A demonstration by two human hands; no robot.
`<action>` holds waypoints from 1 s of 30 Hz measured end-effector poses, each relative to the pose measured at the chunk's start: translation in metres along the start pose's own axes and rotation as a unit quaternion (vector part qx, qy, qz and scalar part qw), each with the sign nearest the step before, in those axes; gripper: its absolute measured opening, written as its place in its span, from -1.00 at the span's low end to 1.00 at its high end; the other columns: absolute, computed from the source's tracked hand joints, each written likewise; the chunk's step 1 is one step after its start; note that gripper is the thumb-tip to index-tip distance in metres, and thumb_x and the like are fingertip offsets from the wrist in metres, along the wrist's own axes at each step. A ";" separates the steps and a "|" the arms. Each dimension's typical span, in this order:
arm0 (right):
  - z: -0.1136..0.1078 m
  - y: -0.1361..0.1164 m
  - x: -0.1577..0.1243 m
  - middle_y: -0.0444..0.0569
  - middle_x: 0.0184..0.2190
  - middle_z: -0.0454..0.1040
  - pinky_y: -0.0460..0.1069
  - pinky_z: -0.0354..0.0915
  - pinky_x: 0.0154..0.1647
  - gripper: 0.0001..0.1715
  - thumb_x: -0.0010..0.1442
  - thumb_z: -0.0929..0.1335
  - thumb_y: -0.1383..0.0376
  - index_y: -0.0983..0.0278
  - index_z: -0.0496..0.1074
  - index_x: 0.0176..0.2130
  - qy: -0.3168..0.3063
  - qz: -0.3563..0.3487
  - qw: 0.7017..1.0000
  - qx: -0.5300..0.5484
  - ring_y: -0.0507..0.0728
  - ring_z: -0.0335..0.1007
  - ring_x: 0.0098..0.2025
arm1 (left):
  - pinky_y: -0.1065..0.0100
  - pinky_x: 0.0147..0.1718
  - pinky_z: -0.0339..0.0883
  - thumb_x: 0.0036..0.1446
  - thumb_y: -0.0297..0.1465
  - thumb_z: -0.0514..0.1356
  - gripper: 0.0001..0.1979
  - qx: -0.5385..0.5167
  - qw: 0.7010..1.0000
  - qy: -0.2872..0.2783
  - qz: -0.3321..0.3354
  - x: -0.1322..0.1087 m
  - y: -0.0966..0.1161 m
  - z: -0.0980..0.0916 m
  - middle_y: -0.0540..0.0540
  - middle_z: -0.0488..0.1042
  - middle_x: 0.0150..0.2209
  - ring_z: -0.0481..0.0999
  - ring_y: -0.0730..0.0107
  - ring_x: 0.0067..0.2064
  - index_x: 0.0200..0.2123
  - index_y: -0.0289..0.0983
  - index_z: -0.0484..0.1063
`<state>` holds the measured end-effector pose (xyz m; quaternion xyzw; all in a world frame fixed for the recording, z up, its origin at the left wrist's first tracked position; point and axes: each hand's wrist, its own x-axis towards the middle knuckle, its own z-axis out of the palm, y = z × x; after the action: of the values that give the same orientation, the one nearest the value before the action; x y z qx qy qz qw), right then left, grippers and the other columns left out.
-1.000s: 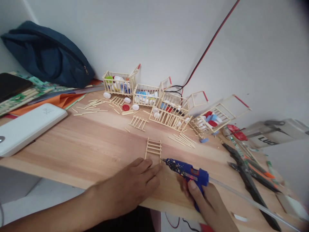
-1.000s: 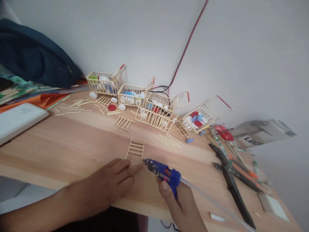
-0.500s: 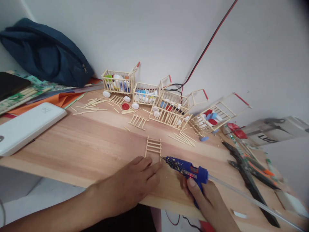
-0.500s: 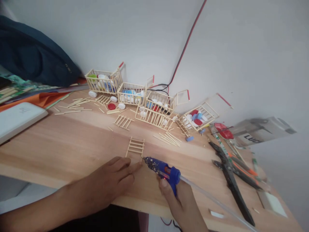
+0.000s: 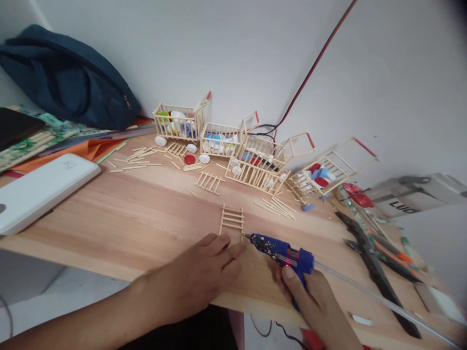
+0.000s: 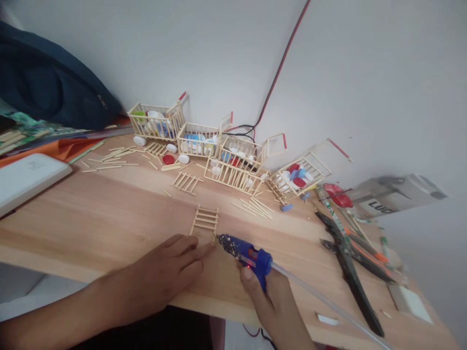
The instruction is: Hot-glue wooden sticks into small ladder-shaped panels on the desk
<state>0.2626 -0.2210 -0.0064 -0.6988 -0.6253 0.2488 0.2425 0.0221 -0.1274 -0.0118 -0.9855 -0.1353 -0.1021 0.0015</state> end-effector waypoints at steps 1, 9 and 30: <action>0.000 -0.001 0.000 -0.11 -0.66 0.35 -0.09 0.21 -0.54 -0.43 0.30 0.12 -0.03 0.25 0.34 -0.52 0.005 -0.003 1.000 0.000 0.05 0.26 -0.59 | 0.15 0.05 0.16 0.13 -0.48 0.12 -0.71 -0.001 1.000 0.001 -0.001 0.000 0.000 0.000 -0.22 0.22 0.23 0.24 0.07 0.09 -0.04 -0.34 0.32; 0.002 -0.002 -0.001 -0.12 -0.67 0.33 -0.09 0.23 -0.49 -0.42 0.28 0.14 -0.04 0.25 0.32 -0.56 0.014 0.007 1.000 -0.006 0.05 0.26 -0.58 | 0.17 0.03 0.17 0.16 -0.50 0.10 -0.77 -0.005 1.000 0.000 -0.003 0.000 0.000 -0.005 -0.22 0.22 0.23 0.27 0.13 0.07 -0.09 -0.33 0.34; -0.002 -0.012 0.002 -0.12 -0.72 0.28 -0.08 0.25 -0.51 -0.39 0.27 0.13 -0.04 0.23 0.29 -0.62 0.028 -0.012 0.999 -0.034 0.05 0.21 -0.62 | 0.17 0.04 0.18 0.14 -0.53 0.10 -0.72 -0.017 1.000 0.001 -0.004 -0.001 0.001 -0.004 -0.20 0.20 0.25 0.25 0.11 0.09 -0.05 -0.34 0.34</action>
<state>0.2556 -0.2176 0.0028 -0.7055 -0.6349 0.2050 0.2391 0.0208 -0.1284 -0.0083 -0.9847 -0.1378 -0.1056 -0.0160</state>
